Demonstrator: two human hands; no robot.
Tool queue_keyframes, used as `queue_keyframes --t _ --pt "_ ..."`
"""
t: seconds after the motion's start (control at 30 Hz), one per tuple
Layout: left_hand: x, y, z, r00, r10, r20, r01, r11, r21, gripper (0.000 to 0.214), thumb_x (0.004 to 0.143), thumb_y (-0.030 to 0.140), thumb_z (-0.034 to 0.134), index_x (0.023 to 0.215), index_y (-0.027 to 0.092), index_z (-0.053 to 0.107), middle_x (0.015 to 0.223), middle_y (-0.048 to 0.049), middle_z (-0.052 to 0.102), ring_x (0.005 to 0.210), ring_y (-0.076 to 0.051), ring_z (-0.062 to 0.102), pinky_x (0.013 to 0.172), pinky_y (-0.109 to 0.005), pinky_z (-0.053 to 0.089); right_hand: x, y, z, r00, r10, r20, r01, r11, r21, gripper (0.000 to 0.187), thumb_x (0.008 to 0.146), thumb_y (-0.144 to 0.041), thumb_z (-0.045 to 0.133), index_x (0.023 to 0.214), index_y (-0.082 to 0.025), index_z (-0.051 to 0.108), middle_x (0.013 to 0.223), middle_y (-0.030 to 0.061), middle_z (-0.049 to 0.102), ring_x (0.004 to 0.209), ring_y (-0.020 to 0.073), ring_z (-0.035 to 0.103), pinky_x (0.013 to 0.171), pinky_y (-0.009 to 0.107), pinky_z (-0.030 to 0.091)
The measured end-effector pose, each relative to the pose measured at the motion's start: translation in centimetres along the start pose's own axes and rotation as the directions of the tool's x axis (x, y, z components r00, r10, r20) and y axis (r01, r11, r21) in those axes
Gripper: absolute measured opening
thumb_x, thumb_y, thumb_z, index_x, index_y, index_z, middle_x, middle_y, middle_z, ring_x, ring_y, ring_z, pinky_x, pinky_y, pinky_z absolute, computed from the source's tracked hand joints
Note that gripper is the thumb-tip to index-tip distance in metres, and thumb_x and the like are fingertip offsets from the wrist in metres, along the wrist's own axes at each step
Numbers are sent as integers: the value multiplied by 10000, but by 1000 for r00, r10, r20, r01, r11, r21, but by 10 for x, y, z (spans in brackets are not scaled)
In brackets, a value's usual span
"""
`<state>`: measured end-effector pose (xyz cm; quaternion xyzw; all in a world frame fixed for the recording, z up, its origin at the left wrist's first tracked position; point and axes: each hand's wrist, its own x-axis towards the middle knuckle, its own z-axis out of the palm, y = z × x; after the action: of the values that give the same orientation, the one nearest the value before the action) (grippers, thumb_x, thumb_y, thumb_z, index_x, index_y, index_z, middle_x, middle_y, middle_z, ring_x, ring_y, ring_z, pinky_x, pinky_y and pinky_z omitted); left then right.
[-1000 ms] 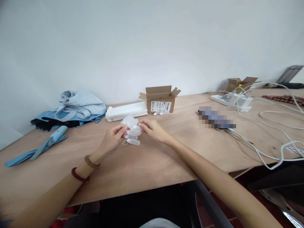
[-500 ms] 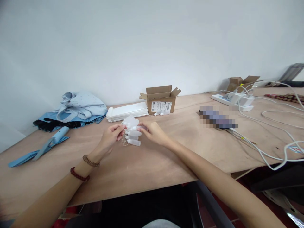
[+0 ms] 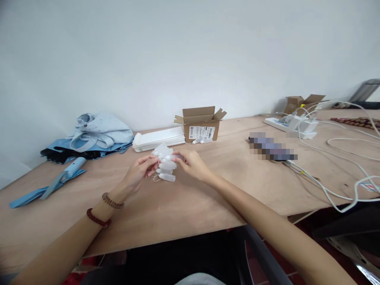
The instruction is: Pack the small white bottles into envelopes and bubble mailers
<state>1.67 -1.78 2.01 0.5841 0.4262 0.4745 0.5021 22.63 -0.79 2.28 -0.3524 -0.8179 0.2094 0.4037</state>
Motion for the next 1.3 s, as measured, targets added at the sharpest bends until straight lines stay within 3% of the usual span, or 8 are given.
queue_keyframes --t 1.3 --pt "0 1 1 1000 4 -7 -4 1000 -23 244 760 383 649 728 142 641 600 20 507 448 -47 366 426 -211 226 -2 -3 -1 999 30 -10 -30 998 52 250 913 -348 499 1003 -192 672 915 39 723 765 161 618 651 269 423"
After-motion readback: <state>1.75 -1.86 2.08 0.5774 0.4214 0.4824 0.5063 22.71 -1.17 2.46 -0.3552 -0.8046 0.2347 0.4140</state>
